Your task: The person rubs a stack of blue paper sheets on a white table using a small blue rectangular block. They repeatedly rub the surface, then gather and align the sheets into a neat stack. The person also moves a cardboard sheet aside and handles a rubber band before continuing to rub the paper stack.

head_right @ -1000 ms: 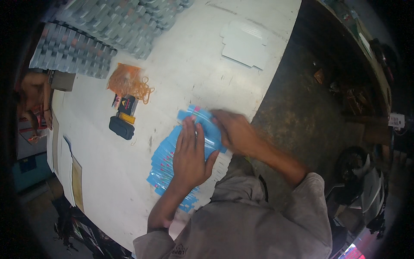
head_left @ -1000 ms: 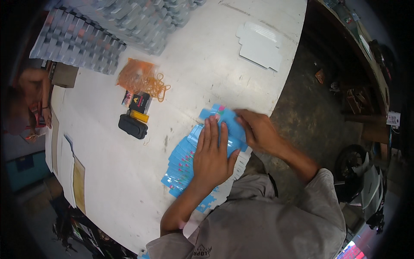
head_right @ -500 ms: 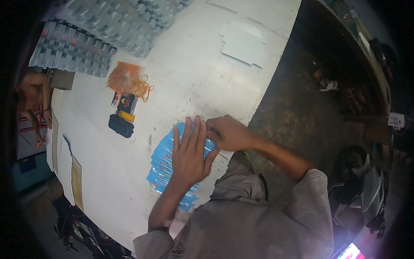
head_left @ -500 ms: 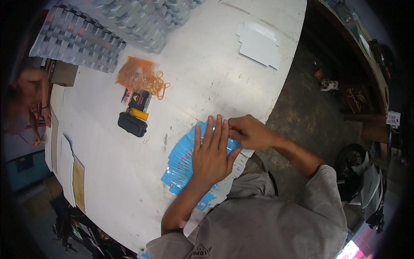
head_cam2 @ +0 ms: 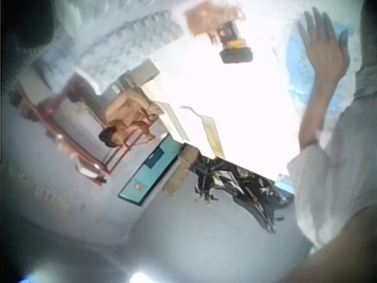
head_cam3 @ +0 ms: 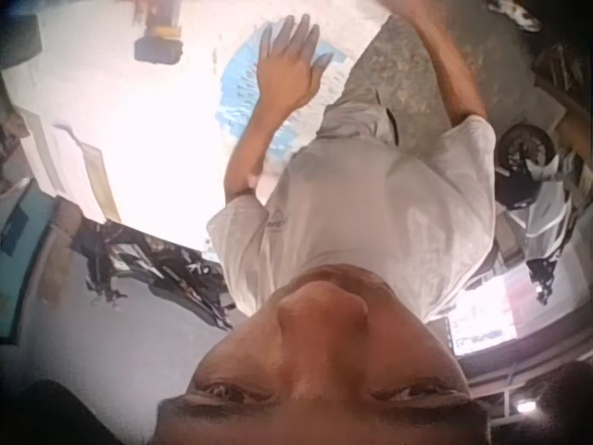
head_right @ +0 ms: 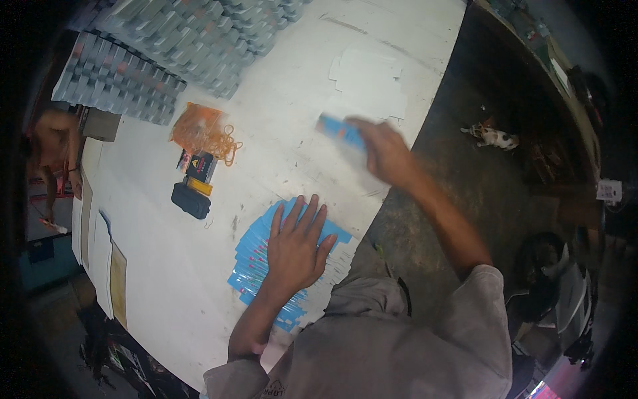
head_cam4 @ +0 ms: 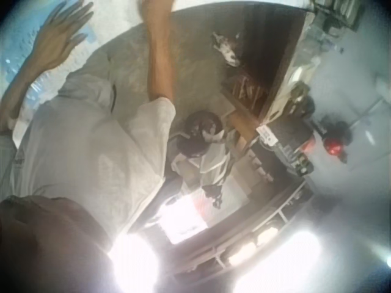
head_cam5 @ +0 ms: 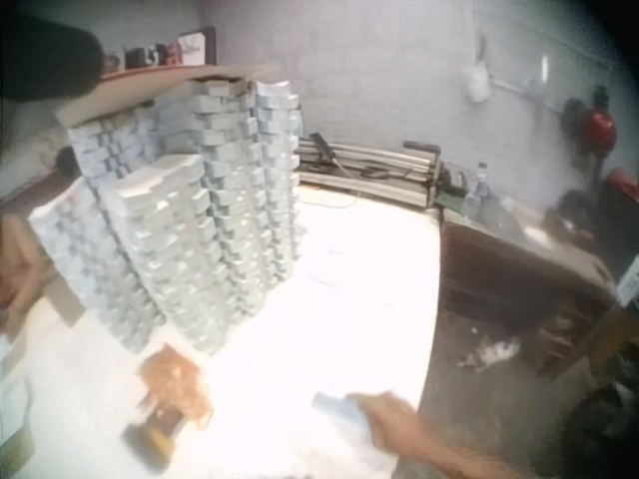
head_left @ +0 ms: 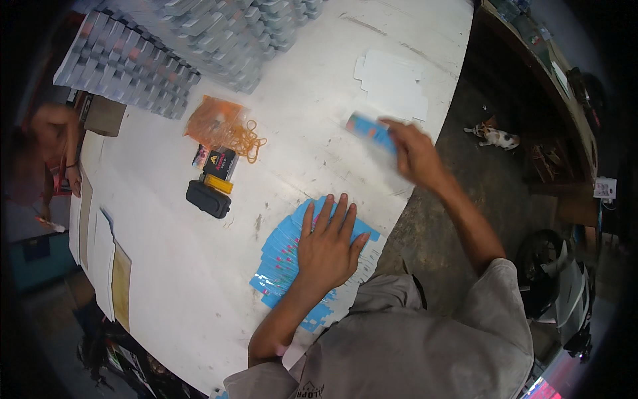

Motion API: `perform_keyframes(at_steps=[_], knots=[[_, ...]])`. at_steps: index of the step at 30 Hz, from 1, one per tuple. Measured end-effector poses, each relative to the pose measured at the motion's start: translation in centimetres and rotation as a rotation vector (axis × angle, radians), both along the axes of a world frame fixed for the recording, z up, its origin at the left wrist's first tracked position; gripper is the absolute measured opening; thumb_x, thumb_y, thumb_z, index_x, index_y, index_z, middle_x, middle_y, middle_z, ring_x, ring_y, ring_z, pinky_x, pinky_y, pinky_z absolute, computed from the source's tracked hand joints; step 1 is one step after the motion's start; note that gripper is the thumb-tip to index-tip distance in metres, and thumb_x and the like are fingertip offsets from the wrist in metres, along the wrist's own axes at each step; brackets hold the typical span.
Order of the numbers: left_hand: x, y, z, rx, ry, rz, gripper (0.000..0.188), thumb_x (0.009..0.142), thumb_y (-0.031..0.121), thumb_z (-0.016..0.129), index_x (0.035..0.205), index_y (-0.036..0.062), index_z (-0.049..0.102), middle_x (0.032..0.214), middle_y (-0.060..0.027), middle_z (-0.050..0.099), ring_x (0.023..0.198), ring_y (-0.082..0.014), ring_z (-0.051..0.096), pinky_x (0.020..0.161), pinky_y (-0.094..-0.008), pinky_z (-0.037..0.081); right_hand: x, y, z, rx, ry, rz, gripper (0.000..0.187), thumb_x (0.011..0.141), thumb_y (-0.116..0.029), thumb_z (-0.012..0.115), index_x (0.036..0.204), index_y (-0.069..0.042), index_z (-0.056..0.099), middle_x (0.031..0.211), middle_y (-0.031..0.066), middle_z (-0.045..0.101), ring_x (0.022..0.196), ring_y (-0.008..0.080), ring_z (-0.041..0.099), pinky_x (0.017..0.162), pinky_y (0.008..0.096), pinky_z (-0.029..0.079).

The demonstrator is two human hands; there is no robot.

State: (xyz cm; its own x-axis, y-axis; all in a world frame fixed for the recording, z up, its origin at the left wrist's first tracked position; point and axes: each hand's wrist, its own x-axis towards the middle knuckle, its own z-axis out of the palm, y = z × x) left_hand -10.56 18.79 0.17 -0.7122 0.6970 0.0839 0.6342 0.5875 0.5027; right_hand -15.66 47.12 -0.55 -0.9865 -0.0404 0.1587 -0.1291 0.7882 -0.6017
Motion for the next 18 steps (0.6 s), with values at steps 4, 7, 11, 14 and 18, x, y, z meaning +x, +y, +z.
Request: perform_keyframes(at_steps=[4,7,11,14,18], knots=[[0.0,-0.1,-0.1,-0.022,0.001,-0.008,0.056,0.105,0.032,0.056,0.148,-0.0040,0.054,0.154,-0.0236,0.053,0.147,-0.0406,0.045,0.123,-0.0587,0.025,1.7,-4.4,-0.2,0.234,0.178,0.094,0.047,0.090,-0.001,0.069,0.136,-0.001,0.062,0.098,0.0190,0.065,0.089,0.0370,0.062,0.085,0.0450,0.048],[0.1,0.0,-0.2,0.011,-0.081,0.011,0.066,0.104,0.033,0.057,0.155,-0.0070,0.042,0.159,-0.0287,0.045,0.150,-0.0463,0.038,0.123,-0.0600,0.023,2.2,-5.8,0.0,0.246,0.239,0.058,0.036,0.093,-0.004,0.070,0.129,0.000,0.065,0.093,0.0175,0.064,0.084,0.0367,0.061,0.081,0.0440,0.048],[0.7,-0.2,-0.3,-0.010,0.044,0.032,0.076,0.103,0.036,0.059,0.158,-0.0097,0.033,0.164,-0.0355,0.029,0.153,-0.0546,0.026,0.124,-0.0623,0.019,4.9,-8.3,3.4,-0.261,-0.283,0.000,0.018,0.098,-0.010,0.066,0.110,0.002,0.068,0.084,0.0219,0.067,0.074,0.0385,0.065,0.071,0.0485,0.050],[1.3,-0.3,-0.7,-0.079,0.123,0.018,0.078,0.102,0.038,0.060,0.157,-0.0098,0.034,0.165,-0.0365,0.025,0.153,-0.0564,0.023,0.125,-0.0633,0.018,5.6,-8.9,2.6,-0.380,-0.431,0.095,0.018,0.098,-0.015,0.065,0.100,0.003,0.068,0.077,0.0253,0.068,0.070,0.0407,0.069,0.068,0.0523,0.051],[0.4,-0.4,-0.5,-0.011,-0.008,0.020,0.075,0.102,0.040,0.061,0.155,-0.0085,0.039,0.162,-0.0314,0.037,0.151,-0.0491,0.034,0.124,-0.0637,0.019,4.5,-8.0,3.5,-0.181,-0.468,0.184,0.022,0.096,-0.020,0.069,0.094,0.001,0.071,0.077,0.0233,0.070,0.072,0.0406,0.071,0.070,0.0487,0.055]])
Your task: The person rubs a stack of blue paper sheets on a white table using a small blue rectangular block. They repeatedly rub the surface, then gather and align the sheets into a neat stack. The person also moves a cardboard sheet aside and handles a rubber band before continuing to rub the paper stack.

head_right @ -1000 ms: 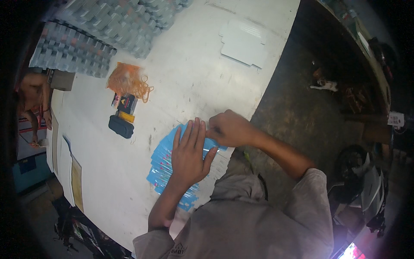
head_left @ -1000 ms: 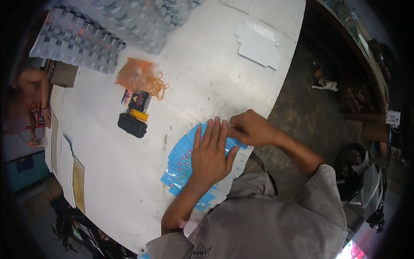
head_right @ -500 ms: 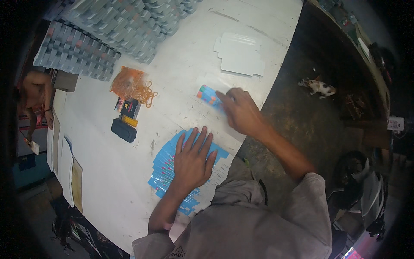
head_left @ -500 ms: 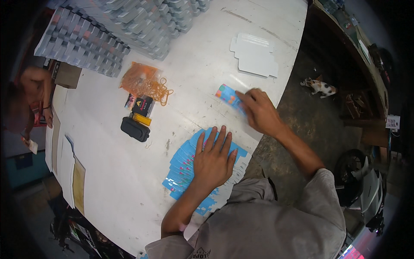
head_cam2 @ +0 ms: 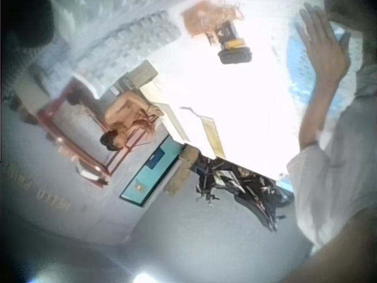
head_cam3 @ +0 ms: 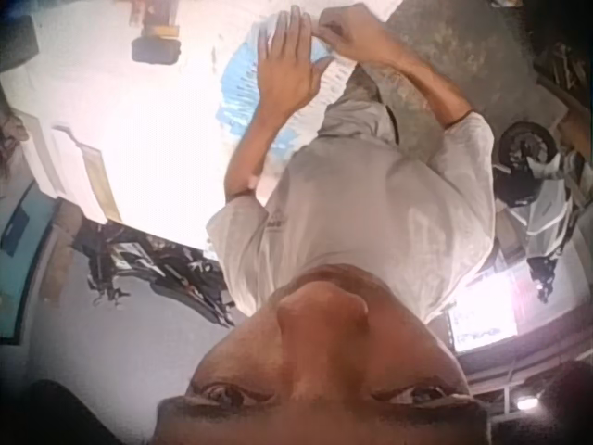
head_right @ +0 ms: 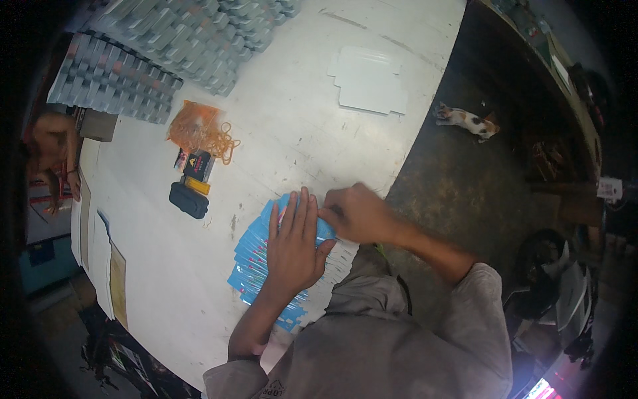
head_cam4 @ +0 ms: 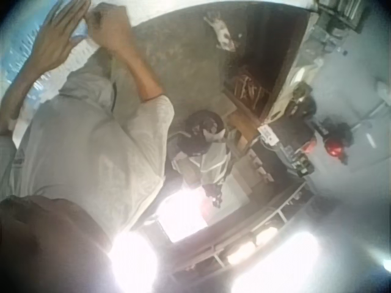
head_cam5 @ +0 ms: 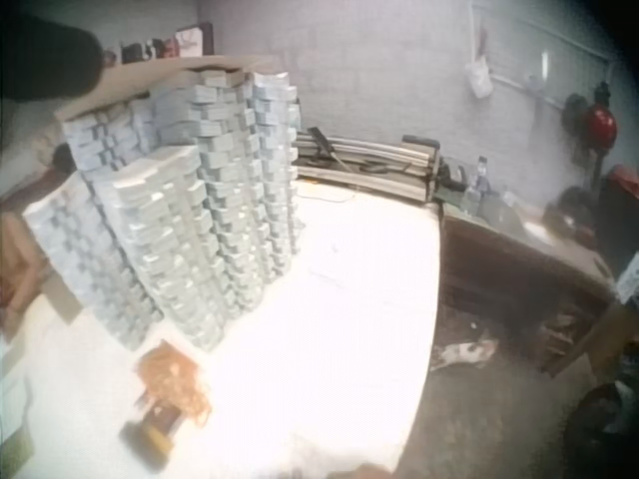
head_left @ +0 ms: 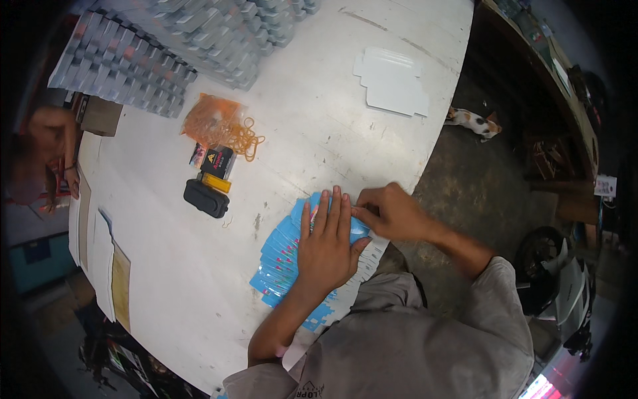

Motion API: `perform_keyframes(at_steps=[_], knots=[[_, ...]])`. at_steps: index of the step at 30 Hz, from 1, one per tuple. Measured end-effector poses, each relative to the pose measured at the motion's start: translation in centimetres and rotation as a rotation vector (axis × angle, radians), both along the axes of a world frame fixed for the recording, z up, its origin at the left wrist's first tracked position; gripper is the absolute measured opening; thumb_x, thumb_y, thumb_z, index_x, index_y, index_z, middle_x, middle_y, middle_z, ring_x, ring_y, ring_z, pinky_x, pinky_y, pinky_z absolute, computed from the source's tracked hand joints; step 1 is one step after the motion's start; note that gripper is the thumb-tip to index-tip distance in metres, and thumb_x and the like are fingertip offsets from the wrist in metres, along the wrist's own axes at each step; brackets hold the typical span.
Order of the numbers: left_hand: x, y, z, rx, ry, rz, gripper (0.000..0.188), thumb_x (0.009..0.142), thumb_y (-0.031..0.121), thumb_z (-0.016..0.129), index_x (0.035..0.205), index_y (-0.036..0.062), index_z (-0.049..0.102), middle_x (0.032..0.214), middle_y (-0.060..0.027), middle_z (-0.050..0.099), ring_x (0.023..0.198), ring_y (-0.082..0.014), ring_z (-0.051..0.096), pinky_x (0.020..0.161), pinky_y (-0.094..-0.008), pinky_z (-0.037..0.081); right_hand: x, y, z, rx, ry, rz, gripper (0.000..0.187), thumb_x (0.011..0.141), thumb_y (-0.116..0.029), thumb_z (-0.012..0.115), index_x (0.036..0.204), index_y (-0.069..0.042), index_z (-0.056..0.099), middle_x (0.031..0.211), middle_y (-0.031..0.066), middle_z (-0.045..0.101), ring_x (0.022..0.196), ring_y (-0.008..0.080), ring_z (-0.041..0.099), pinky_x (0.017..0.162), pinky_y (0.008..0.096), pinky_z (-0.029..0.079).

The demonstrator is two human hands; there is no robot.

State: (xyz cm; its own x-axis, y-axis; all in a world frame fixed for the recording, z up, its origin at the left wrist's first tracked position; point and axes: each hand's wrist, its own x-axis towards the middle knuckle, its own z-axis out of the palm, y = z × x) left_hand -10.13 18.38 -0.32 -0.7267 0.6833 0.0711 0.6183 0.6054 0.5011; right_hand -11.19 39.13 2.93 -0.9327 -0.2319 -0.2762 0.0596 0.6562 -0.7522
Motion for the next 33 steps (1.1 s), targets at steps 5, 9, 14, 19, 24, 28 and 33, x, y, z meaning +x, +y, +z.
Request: perform_keyframes(at_steps=[5,9,14,19,24,28,33], knots=[[-0.1,0.0,0.1,0.056,0.018,0.028,0.065,0.102,0.041,0.061,0.144,-0.0073,0.054,0.153,-0.0266,0.052,0.145,-0.0431,0.046,0.123,-0.0632,0.023,-7.0,9.6,-3.6,0.716,0.794,-0.265,0.057,0.095,-0.028,0.074,0.146,-0.010,0.058,0.150,0.0193,0.056,0.131,0.0425,0.058,0.116,0.0530,0.041],[-0.4,0.2,0.3,0.050,0.023,0.027,0.060,0.102,0.039,0.061,0.140,-0.0068,0.058,0.150,-0.0269,0.054,0.143,-0.0437,0.048,0.121,-0.0625,0.025,-7.0,12.0,-3.8,0.492,0.676,-0.252,0.046,0.098,-0.010,0.065,0.144,-0.011,0.060,0.124,0.0221,0.070,0.113,0.0397,0.065,0.112,0.0522,0.042],[-0.3,0.3,0.3,0.051,0.020,0.027,0.060,0.103,0.038,0.060,0.142,-0.0068,0.056,0.151,-0.0273,0.054,0.143,-0.0434,0.048,0.121,-0.0618,0.026,-3.3,4.1,-2.5,0.393,0.627,-0.102,0.036,0.095,-0.014,0.072,0.129,-0.003,0.067,0.097,0.0136,0.062,0.091,0.0312,0.059,0.087,0.0436,0.045],[-0.2,0.4,0.4,0.092,-0.077,0.041,0.069,0.103,0.038,0.061,0.152,-0.0072,0.044,0.157,-0.0304,0.045,0.147,-0.0480,0.041,0.122,-0.0619,0.025,-2.6,3.1,-3.4,0.559,0.711,-0.100,0.039,0.096,-0.019,0.071,0.130,0.000,0.067,0.099,0.0108,0.060,0.101,0.0296,0.056,0.092,0.0468,0.041],[0.4,0.1,-0.2,0.008,0.069,0.019,0.081,0.101,0.043,0.063,0.159,-0.0051,0.034,0.164,-0.0362,0.028,0.152,-0.0570,0.026,0.124,-0.0661,0.015,0.6,-0.8,0.4,-0.319,-0.051,-0.250,0.023,0.095,-0.007,0.066,0.114,0.007,0.068,0.088,0.0223,0.069,0.083,0.0365,0.068,0.077,0.0491,0.051],[0.0,0.3,0.6,-0.064,0.049,-0.013,0.086,0.100,0.049,0.062,0.162,-0.0021,0.032,0.165,-0.0329,0.030,0.153,-0.0534,0.027,0.124,-0.0681,0.012,0.7,-0.9,-0.9,-0.079,-0.045,-0.080,0.018,0.095,-0.012,0.067,0.100,0.006,0.065,0.082,0.0270,0.069,0.073,0.0406,0.070,0.071,0.0476,0.054],[-0.5,0.0,0.0,0.034,0.002,0.003,0.076,0.101,0.050,0.060,0.153,-0.0031,0.047,0.159,-0.0259,0.045,0.149,-0.0449,0.040,0.124,-0.0666,0.016,-3.4,3.8,-2.3,0.200,0.371,-0.125,0.025,0.092,-0.021,0.075,0.106,0.000,0.071,0.093,0.0221,0.073,0.091,0.0388,0.072,0.086,0.0504,0.054]])
